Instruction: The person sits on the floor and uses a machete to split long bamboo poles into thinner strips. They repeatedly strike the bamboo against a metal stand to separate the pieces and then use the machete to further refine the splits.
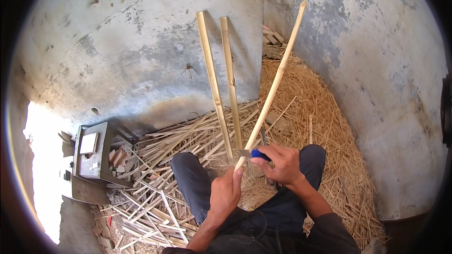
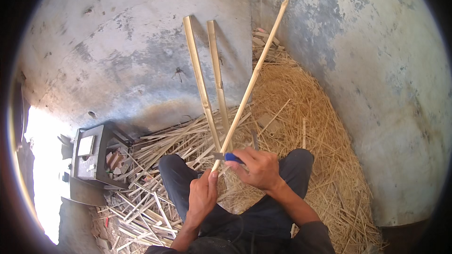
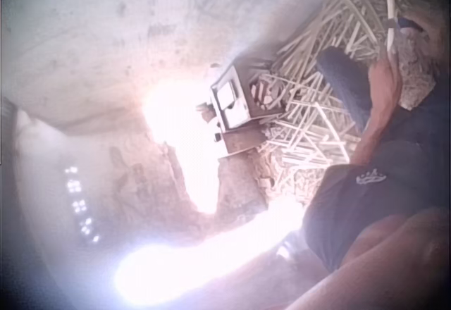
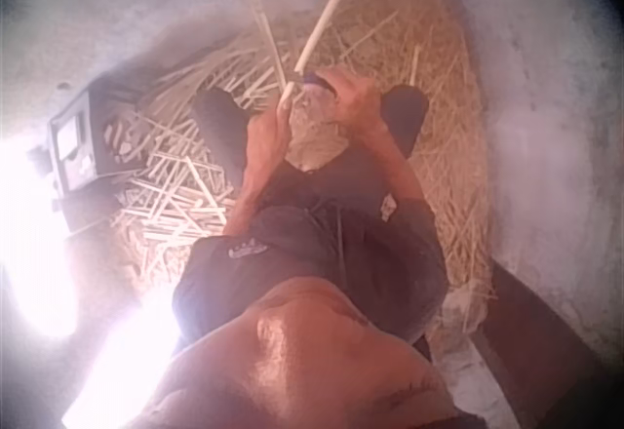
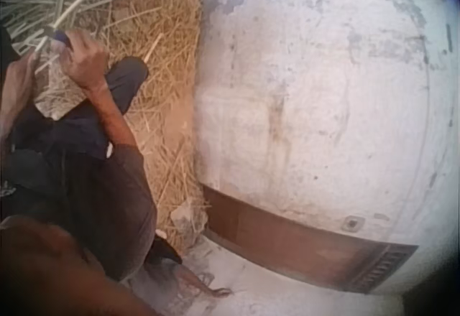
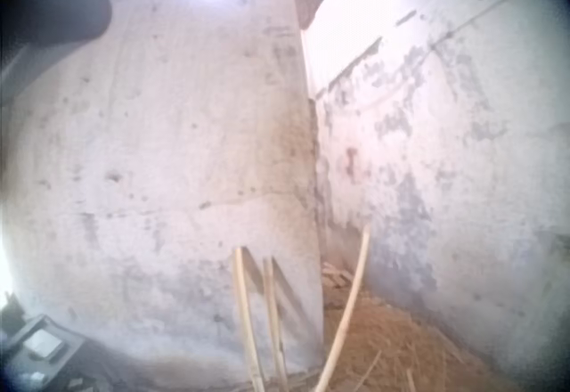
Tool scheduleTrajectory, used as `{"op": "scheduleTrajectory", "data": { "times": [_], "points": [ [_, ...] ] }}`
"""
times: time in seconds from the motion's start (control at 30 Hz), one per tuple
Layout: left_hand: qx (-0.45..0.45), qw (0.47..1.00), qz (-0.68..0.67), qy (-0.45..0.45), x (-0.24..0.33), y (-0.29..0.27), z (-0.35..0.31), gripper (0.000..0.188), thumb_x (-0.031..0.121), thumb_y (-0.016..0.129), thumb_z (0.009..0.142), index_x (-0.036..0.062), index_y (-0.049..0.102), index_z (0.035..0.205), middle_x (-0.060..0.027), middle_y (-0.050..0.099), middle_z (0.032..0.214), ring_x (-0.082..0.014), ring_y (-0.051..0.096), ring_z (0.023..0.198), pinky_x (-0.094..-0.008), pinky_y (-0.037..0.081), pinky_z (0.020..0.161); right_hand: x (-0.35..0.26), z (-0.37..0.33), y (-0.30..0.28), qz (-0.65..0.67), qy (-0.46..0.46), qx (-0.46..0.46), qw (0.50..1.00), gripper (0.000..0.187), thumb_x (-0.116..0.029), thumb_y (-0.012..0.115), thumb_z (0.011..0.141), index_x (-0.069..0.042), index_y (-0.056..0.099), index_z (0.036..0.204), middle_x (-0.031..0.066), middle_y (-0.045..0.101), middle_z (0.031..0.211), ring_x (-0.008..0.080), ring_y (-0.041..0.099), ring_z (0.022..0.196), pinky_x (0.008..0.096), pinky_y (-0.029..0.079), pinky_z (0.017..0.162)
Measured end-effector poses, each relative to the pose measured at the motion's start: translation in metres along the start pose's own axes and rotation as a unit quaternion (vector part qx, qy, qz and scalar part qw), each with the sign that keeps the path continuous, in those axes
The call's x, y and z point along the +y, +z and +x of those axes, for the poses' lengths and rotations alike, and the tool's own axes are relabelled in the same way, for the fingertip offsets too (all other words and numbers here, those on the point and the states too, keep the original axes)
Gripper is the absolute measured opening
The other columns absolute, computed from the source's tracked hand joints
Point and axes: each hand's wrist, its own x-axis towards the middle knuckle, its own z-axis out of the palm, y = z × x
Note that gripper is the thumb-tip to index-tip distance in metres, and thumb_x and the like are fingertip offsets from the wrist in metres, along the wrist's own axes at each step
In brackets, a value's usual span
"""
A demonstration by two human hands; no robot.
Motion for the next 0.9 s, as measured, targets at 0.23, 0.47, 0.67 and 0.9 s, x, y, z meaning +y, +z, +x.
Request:
{"op": "scheduleTrajectory", "data": {
  "times": [0.23, 0.47, 0.67, 0.9],
  "points": [
    [0.012, 1.000, 0.004, -0.009, -0.003, -0.006, -0.006, 0.036, 0.025, 0.046, 0.109, -0.0002, 0.057, 0.086, -0.0240, 0.050, 0.061, -0.0471, 0.056, 0.059, -0.0511, 0.040, 0.055, 0.012, 0.009, -0.001, -0.010, 0.017, 0.015, 1.000, 0.030, -0.037, 0.076, 0.090, -0.008, 0.074, 0.096, 0.0061, 0.071, 0.079, 0.0231, 0.068, 0.060, 0.0336, 0.051, 0.052],
    [-0.020, 0.999, 0.036, -0.033, -0.026, -0.008, -0.032, 0.031, 0.026, 0.052, 0.107, 0.0011, 0.059, 0.090, -0.0249, 0.056, 0.062, -0.0480, 0.059, 0.061, -0.0551, 0.043, 0.056, 0.059, 0.037, -0.011, 0.006, 0.054, 0.057, 0.997, 0.034, -0.036, 0.074, 0.093, -0.003, 0.074, 0.097, 0.0113, 0.074, 0.085, 0.0242, 0.071, 0.066, 0.0334, 0.054, 0.056],
    [-0.027, 0.997, 0.055, -0.047, -0.034, -0.015, -0.045, 0.032, 0.027, 0.052, 0.107, 0.0015, 0.058, 0.088, -0.0240, 0.056, 0.062, -0.0472, 0.060, 0.061, -0.0547, 0.043, 0.056, 0.077, 0.048, -0.013, -0.009, 0.072, 0.050, 0.996, 0.035, -0.037, 0.074, 0.093, -0.003, 0.075, 0.100, 0.0112, 0.075, 0.085, 0.0247, 0.072, 0.067, 0.0335, 0.055, 0.058],
    [-0.052, 0.996, 0.026, -0.075, -0.040, -0.024, -0.050, 0.033, 0.027, 0.051, 0.107, 0.0015, 0.059, 0.088, -0.0231, 0.057, 0.063, -0.0468, 0.060, 0.064, -0.0523, 0.045, 0.058, 0.078, 0.046, -0.002, -0.039, 0.036, 0.061, 0.997, 0.036, -0.038, 0.073, 0.094, -0.002, 0.074, 0.096, 0.0109, 0.075, 0.088, 0.0252, 0.072, 0.068, 0.0333, 0.055, 0.059]
  ]
}}
